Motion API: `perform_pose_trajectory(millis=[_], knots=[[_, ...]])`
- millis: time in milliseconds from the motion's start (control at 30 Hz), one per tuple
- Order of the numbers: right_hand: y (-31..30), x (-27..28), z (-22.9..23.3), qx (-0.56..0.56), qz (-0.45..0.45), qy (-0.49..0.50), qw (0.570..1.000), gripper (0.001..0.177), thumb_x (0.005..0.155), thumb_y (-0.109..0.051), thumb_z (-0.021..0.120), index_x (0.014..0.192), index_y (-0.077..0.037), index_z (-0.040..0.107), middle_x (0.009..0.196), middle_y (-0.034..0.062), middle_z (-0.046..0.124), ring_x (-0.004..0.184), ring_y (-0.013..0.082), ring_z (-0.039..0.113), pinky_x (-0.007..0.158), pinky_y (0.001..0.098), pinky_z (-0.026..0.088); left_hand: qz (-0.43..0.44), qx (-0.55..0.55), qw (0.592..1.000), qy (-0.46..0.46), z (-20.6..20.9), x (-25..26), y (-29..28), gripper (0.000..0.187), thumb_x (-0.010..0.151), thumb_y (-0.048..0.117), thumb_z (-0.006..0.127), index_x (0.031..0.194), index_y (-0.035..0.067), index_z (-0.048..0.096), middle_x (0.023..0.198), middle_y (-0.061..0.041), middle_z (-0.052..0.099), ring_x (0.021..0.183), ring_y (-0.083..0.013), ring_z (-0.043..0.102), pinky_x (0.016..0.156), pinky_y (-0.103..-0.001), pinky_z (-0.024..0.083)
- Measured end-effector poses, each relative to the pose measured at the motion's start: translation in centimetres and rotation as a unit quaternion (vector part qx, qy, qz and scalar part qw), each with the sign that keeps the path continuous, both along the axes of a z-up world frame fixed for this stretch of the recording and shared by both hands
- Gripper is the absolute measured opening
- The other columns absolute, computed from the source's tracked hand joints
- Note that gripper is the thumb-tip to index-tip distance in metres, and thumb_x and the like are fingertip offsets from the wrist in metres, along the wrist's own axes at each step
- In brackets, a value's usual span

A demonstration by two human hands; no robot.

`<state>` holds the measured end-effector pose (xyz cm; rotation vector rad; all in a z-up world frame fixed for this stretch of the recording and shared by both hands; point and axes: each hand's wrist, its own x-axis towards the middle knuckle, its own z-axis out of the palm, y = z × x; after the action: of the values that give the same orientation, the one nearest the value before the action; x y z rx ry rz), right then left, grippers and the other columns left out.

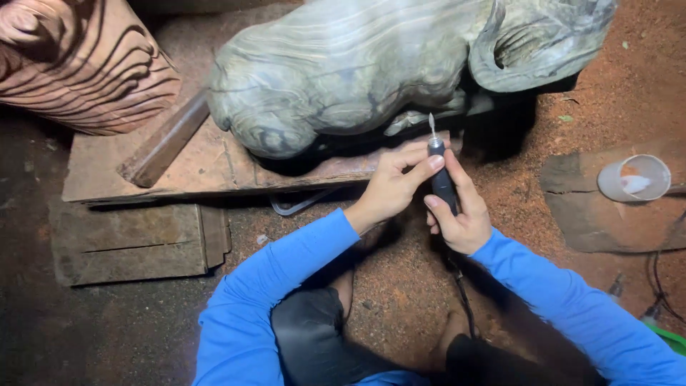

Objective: Carving fine details into a wooden elephant sculpture using a handheld rotary tool.

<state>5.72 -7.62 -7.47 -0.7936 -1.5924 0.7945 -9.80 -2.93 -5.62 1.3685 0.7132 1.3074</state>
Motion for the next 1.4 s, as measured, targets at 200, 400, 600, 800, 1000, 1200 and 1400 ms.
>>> perform_pose_trajectory(millis=[200,400,600,800,1000,1200,1400], knots=[[1.7,-6.3,0.3,-0.01,0.017,0.224,0.974,0.067,0.106,-0.005,0.051,0.165,-0.008,0.02,0.069,0.0166,0.057,0.043,0.0175,0.052,0.036,0.0239,0.05,0.06,0.028,0.993,0.099,2.0,-1.5,1.8,0.019,0.098,0.026,0.077,0.113,0.013,0.08,0.127,-0.013,0.072,0.125,-0.0296,0.066,0.108,-0.046,0.051],[4.0,-8.0,-1.1,0.037,-0.08,0.249,0.964,0.063,0.103,0.003,0.057,0.16,-0.004,0.031,0.108,0.0154,0.052,0.087,0.0255,0.058,0.072,0.034,0.056,0.084,-0.003,0.99,0.115,2.2,-1.3,3.3,0.022,0.1,0.026,0.072,0.112,0.008,0.079,0.13,-0.019,0.068,0.128,-0.0361,0.063,0.107,-0.05,0.051],[5.9,-8.2,-1.9,0.069,-0.131,0.261,0.954,0.059,0.103,0.004,0.061,0.158,-0.001,0.04,0.144,0.0154,0.048,0.125,0.0304,0.062,0.103,0.0428,0.061,0.163,-0.073,0.979,0.102,2.3,0.7,3.7,0.02,0.098,0.033,0.074,0.105,0.015,0.082,0.112,-0.007,0.076,0.109,-0.0223,0.071,0.092,-0.039,0.057],[6.2,-8.0,-3.0,0.045,-0.094,0.32,0.942,0.064,0.106,-0.015,0.066,0.161,-0.006,0.035,0.156,0.0162,0.049,0.127,0.0252,0.06,0.104,0.0408,0.061,0.193,-0.072,0.967,0.153,1.3,1.8,4.4,0.02,0.096,0.038,0.074,0.103,0.021,0.082,0.11,-0.004,0.076,0.108,-0.0254,0.073,0.089,-0.038,0.057],[6.0,-7.8,-3.1,0.018,-0.096,0.34,0.935,0.062,0.107,-0.006,0.062,0.162,-0.008,0.034,0.158,0.0162,0.048,0.129,0.0237,0.059,0.105,0.0382,0.061,0.199,-0.085,0.95,0.227,2.5,2.2,4.0,0.024,0.095,0.041,0.071,0.103,0.021,0.082,0.108,-0.008,0.076,0.109,-0.0337,0.072,0.089,-0.043,0.057],[6.1,-8.0,-2.7,0.016,-0.093,0.345,0.934,0.062,0.106,-0.002,0.062,0.162,-0.009,0.035,0.159,0.0178,0.047,0.129,0.0253,0.06,0.105,0.0389,0.06,0.209,-0.095,0.944,0.236,2.7,2.5,4.2,0.023,0.095,0.041,0.07,0.102,0.022,0.082,0.105,-0.011,0.076,0.108,-0.0351,0.072,0.088,-0.044,0.058],[6.5,-7.7,-3.3,0.017,-0.092,0.341,0.935,0.063,0.106,-0.003,0.064,0.162,-0.009,0.036,0.159,0.017,0.048,0.13,0.0256,0.059,0.106,0.0385,0.06,0.205,-0.111,0.951,0.201,2.6,2.9,4.5,0.022,0.093,0.039,0.072,0.1,0.021,0.082,0.1,-0.011,0.076,0.103,-0.0321,0.074,0.083,-0.041,0.058]])
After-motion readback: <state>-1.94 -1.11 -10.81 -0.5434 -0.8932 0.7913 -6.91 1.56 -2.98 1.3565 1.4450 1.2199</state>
